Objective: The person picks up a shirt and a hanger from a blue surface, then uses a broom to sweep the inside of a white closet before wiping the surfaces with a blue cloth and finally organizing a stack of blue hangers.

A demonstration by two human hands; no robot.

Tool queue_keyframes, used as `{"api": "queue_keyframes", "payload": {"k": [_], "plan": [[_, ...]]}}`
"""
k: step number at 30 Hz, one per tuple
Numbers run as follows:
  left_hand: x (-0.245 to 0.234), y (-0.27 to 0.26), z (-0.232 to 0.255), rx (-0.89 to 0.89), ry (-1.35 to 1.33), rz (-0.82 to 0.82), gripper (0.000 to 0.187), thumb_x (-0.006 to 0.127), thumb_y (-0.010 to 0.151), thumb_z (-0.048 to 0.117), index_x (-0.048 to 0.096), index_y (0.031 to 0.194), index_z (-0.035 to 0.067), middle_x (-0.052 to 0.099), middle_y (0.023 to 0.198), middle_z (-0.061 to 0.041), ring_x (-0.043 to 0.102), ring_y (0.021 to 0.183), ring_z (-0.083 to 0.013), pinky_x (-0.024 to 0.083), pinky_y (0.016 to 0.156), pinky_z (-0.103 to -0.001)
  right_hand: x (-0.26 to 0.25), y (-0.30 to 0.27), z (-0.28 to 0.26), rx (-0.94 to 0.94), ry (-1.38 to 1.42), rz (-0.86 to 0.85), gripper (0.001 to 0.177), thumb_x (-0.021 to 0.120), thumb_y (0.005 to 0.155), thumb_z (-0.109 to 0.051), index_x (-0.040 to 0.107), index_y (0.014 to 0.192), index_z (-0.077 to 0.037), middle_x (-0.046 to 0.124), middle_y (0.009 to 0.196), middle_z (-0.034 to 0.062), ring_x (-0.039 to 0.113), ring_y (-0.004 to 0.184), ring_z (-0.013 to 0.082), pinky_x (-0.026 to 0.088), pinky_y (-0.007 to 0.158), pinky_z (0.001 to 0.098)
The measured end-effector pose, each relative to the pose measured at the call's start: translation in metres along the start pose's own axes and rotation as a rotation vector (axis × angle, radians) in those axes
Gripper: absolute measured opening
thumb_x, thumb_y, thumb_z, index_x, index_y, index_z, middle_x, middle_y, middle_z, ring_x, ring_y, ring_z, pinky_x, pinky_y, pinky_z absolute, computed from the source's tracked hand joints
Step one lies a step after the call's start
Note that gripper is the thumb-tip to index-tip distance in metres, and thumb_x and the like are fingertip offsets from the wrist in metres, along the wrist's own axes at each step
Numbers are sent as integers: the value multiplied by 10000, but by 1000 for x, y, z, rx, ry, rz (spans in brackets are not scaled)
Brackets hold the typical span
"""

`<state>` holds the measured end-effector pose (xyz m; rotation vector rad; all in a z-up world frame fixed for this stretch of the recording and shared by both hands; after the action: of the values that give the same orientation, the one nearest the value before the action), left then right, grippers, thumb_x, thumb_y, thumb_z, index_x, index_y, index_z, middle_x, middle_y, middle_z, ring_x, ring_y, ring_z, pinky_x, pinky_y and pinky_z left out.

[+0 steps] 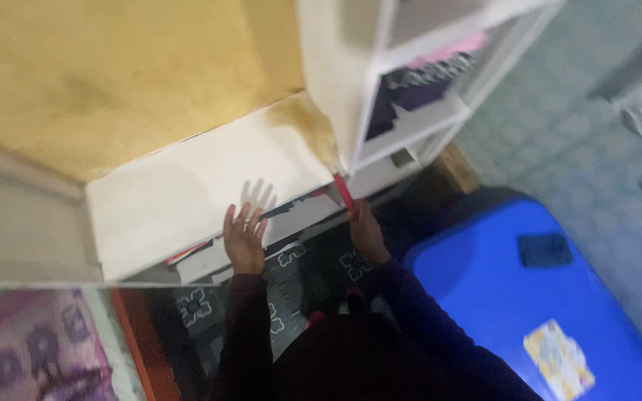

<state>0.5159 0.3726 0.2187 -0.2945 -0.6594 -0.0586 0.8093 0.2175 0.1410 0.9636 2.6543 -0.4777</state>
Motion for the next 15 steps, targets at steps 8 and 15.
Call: {"api": "queue_keyframes", "payload": {"k": [8,15], "plan": [[-50,-9,-25,51,-93,131,481,467,1012,184,412,1475,66,581,1362,-211,637,1174,-359,554,932,-475,67,31,-7,-559,-186,-508,308,522,1108,-311,627,1231,-48,690,920,163,677,830,262,526,755,418],[-80,-31,-20,146,-124,240,481,520,991,182,445,1450,61,596,1297,-187,647,1116,-342,567,910,-472,39,51,-1,-129,-136,-779,383,636,971,-243,606,1323,-93,704,925,59,615,691,140,519,598,307]]}}
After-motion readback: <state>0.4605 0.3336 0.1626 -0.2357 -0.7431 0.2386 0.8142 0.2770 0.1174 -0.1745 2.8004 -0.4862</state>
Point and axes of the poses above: each hand's wrist, its own y-axis towards the middle knuckle, its own x-axis out of the palm, z = x × y, the point moved 7 cm from there along y, towards the middle knuckle
